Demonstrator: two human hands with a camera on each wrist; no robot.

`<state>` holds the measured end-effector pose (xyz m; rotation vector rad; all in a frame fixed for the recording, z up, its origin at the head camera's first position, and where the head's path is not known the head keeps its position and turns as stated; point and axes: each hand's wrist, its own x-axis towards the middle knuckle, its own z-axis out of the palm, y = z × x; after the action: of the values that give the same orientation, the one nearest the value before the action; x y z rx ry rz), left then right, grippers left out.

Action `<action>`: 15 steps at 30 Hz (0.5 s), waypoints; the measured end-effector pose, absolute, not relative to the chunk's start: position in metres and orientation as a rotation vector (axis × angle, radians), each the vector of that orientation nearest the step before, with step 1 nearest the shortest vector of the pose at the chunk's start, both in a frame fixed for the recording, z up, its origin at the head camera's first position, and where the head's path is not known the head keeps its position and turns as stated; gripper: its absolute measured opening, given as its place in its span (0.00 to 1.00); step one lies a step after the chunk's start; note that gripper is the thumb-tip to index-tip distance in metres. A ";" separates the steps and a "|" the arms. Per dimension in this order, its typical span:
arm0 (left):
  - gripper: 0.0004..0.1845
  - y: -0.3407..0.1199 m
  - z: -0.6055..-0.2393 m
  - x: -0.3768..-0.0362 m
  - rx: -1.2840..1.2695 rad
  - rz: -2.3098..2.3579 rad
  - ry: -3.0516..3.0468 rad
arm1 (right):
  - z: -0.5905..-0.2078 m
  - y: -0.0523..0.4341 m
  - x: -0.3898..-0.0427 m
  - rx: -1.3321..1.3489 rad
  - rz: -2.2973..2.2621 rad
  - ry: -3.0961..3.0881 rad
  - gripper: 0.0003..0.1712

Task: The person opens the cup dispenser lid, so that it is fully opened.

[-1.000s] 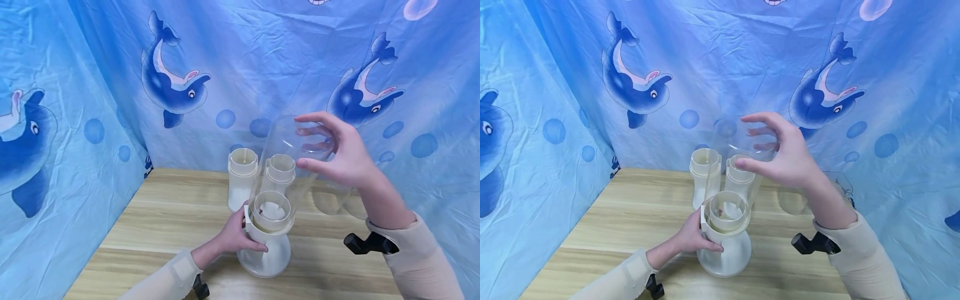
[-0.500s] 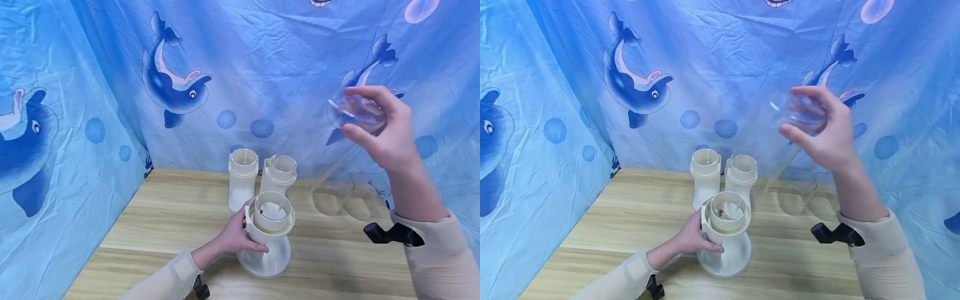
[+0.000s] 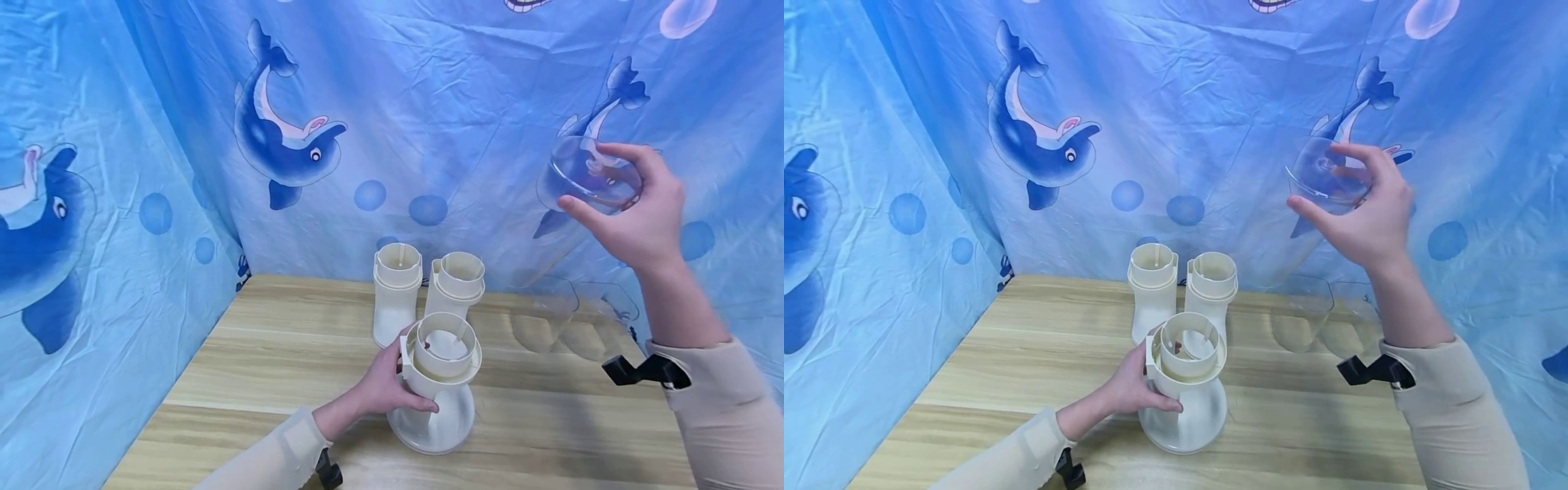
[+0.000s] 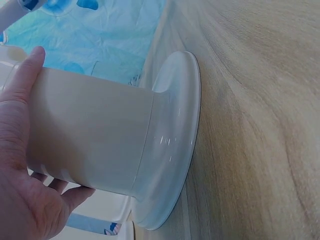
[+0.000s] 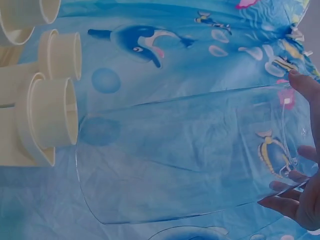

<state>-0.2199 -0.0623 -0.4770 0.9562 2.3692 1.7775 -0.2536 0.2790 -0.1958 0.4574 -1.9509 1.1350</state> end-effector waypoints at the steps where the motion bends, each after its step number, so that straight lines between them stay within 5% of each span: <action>1: 0.69 -0.062 -0.477 -0.220 0.954 1.774 2.368 | -0.198 0.280 -0.256 0.436 1.122 -1.963 0.42; 15: 0.69 -0.062 -0.476 -0.219 0.975 1.785 2.369 | -0.221 0.283 -0.279 0.256 1.031 -2.095 0.45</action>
<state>-0.2195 -0.0616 -0.4765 0.9753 2.3686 1.7855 -0.2789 0.2832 -0.2205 0.2562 -2.0948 1.0309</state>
